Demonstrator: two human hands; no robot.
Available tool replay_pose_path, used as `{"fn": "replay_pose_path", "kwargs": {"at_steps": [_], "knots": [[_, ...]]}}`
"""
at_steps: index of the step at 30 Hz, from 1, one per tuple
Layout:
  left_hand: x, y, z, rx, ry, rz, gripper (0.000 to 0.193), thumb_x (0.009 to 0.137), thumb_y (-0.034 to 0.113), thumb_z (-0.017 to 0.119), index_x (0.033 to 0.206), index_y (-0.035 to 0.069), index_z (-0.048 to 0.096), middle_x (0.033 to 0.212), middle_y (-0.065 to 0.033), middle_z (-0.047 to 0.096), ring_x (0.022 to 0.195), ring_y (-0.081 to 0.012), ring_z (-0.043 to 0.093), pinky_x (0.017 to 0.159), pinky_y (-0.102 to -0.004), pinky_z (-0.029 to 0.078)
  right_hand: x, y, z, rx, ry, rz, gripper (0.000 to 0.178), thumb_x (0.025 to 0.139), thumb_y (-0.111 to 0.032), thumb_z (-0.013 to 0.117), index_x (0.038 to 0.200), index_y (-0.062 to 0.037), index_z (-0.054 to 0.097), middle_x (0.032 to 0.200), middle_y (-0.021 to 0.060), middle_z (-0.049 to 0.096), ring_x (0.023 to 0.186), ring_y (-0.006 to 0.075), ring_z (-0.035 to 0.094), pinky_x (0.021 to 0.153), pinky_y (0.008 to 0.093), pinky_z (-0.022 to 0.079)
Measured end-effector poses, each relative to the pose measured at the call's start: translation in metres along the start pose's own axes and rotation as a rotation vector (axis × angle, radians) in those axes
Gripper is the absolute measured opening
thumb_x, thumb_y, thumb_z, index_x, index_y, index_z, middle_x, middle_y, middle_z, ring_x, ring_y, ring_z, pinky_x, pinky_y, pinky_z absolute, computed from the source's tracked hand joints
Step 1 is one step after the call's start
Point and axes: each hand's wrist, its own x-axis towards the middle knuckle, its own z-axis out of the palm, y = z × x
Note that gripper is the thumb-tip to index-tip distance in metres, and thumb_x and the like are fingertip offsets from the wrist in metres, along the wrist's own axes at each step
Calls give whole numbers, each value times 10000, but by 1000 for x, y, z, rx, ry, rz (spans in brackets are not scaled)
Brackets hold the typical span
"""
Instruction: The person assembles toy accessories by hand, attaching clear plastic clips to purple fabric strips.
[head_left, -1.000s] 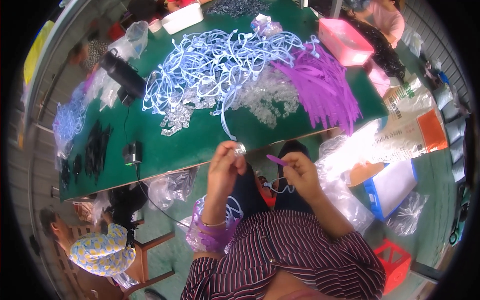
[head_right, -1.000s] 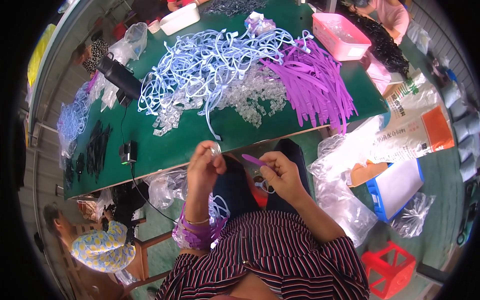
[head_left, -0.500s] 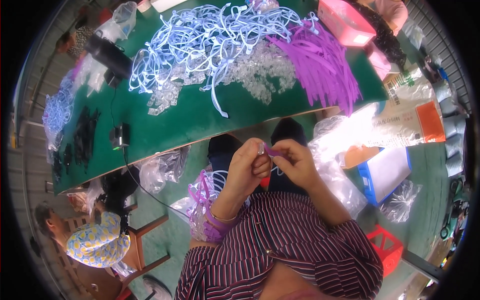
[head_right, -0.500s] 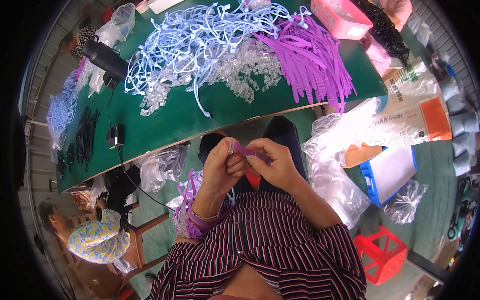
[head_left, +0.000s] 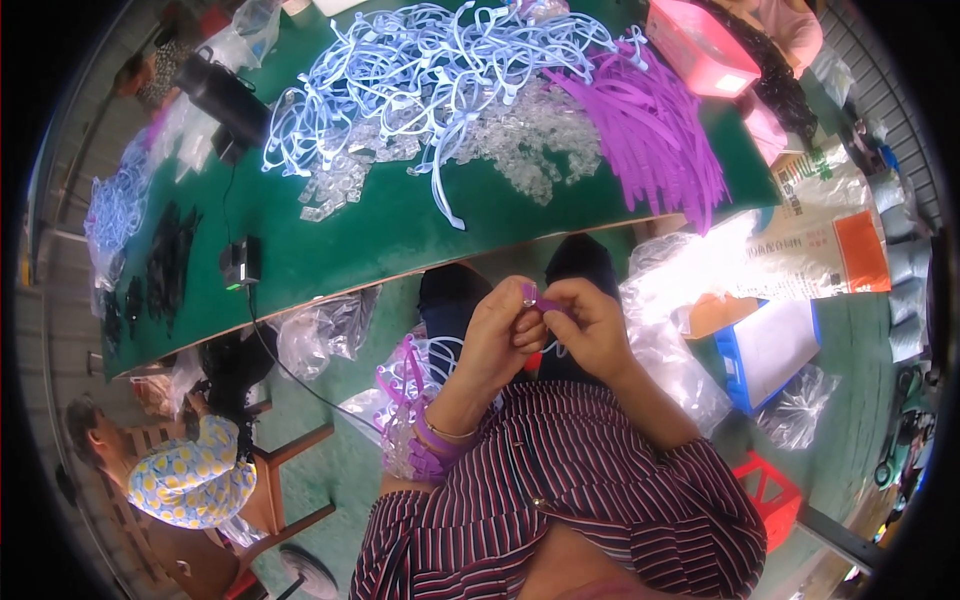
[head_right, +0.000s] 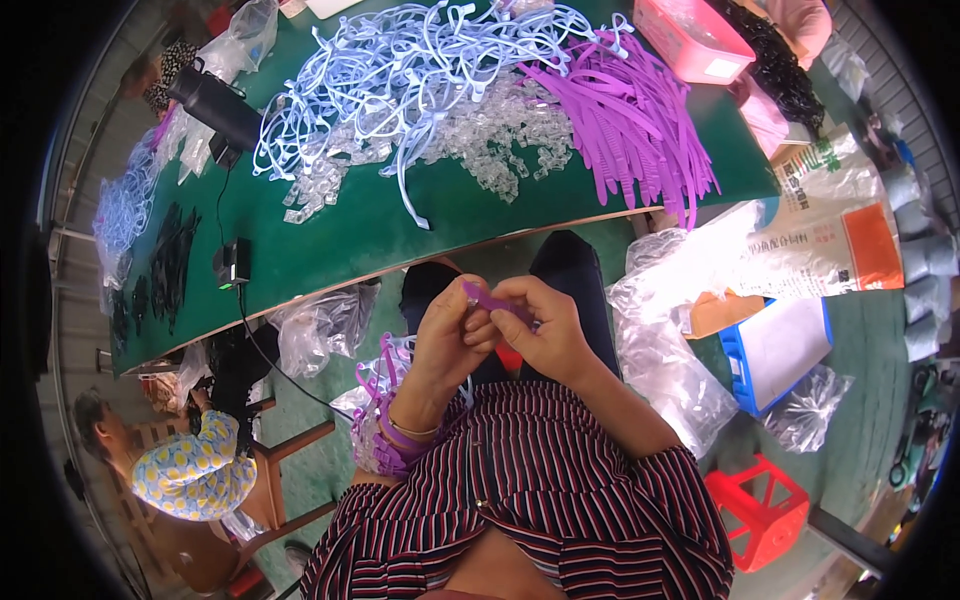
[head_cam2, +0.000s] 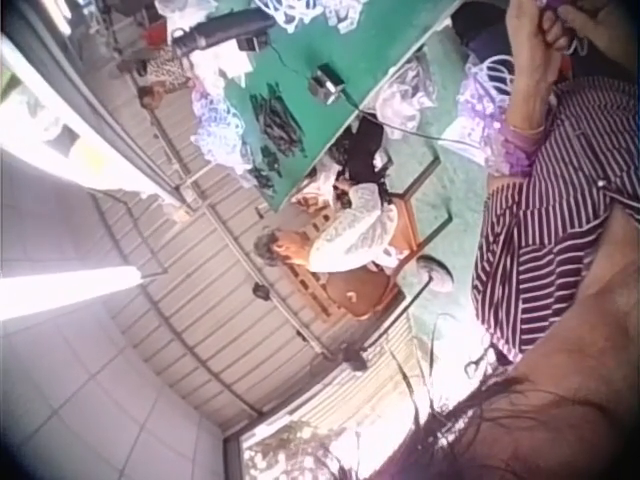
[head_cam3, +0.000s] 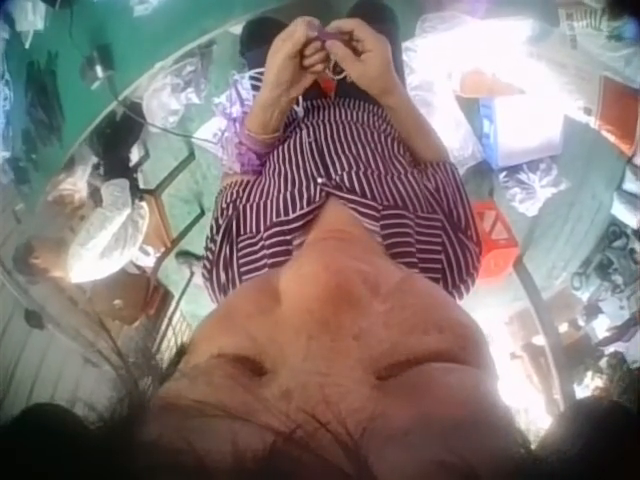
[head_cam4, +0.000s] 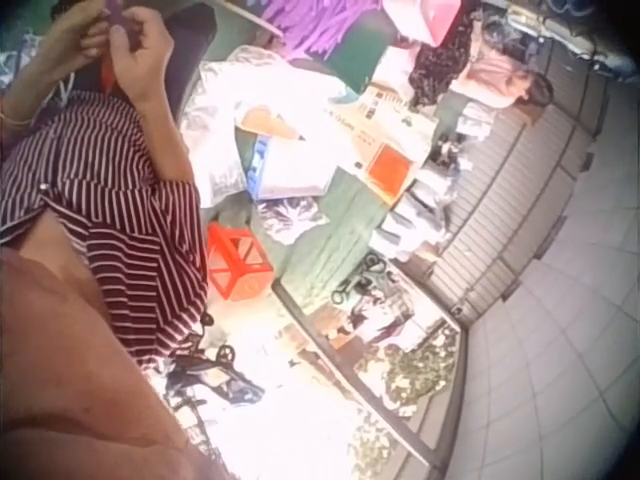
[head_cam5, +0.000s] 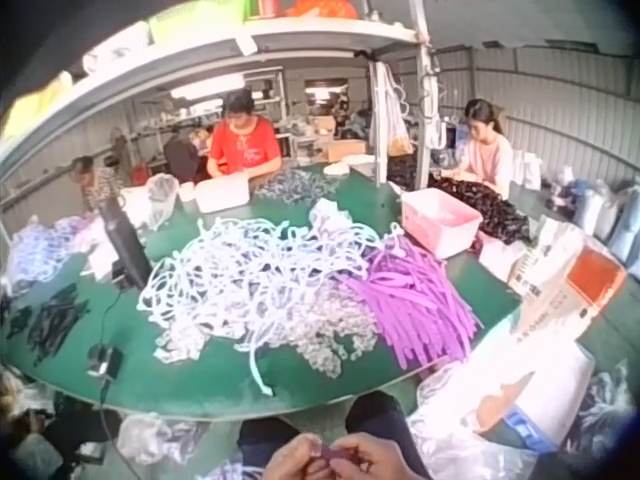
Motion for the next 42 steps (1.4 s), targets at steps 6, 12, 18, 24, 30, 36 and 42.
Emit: {"fn": "replay_pose_path", "kwargs": {"at_steps": [6, 12, 18, 24, 30, 36, 42], "knots": [[2, 2, -5, 453, 88, 163, 182, 916, 242, 473, 886, 63, 491, 602, 20, 423, 477, -44, 375, 434, -180, 308, 6, -6, -8, -349, 70, -112, 187, 774, -35, 606, 946, -17, 536, 848, 60, 546, 699, 106, 544, 588, 233, 437], [6, -4, -17, 920, 104, 336, 162, 901, 194, 497, 870, 36, 519, 620, 3, 535, 487, -33, 470, 408, -166, 348, 8, -10, -9, -393, 83, -221, 30, 783, -13, 566, 813, -7, 562, 924, 68, 498, 755, 124, 499, 624, 234, 404], [6, 19, -4, 1711, -88, 622, 149, 874, 107, 501, 969, -2, 541, 740, -30, 553, 663, -110, 537, 601, -260, 448, 6, 6, -21, 83, -22, -63, 118, 859, -99, 511, 799, -9, 557, 969, 60, 466, 746, 80, 459, 666, 194, 375], [-7, 12, -8, 885, -84, 109, 136, 905, 143, 467, 970, 37, 520, 792, 3, 527, 669, -76, 511, 606, -210, 424, 2, 12, -16, -105, -66, -61, 126, 778, -50, 624, 880, -4, 567, 889, 35, 509, 708, 84, 509, 604, 195, 412], [-1, 4, -19, 532, -71, 8, 151, 902, 224, 474, 909, 74, 483, 695, -9, 517, 582, -69, 507, 505, -190, 421, 3, -1, -16, -374, -63, -118, 217, 723, -24, 661, 927, -12, 587, 832, 48, 552, 707, 106, 539, 603, 211, 423], [-2, 7, -12, 185, -166, 11, 131, 874, 155, 503, 836, 31, 486, 765, -83, 563, 621, -138, 575, 574, -257, 488, 3, -3, -5, -197, 1, -228, 184, 734, -69, 667, 886, -1, 588, 824, 87, 549, 722, 148, 548, 613, 245, 437], [-4, 7, -14, 435, -83, 47, 118, 877, 140, 519, 876, 24, 502, 765, -48, 569, 645, -96, 553, 598, -196, 431, 2, 6, -13, -166, -76, -171, 214, 758, -66, 663, 933, 11, 566, 893, 85, 500, 778, 163, 532, 673, 245, 445]]}}
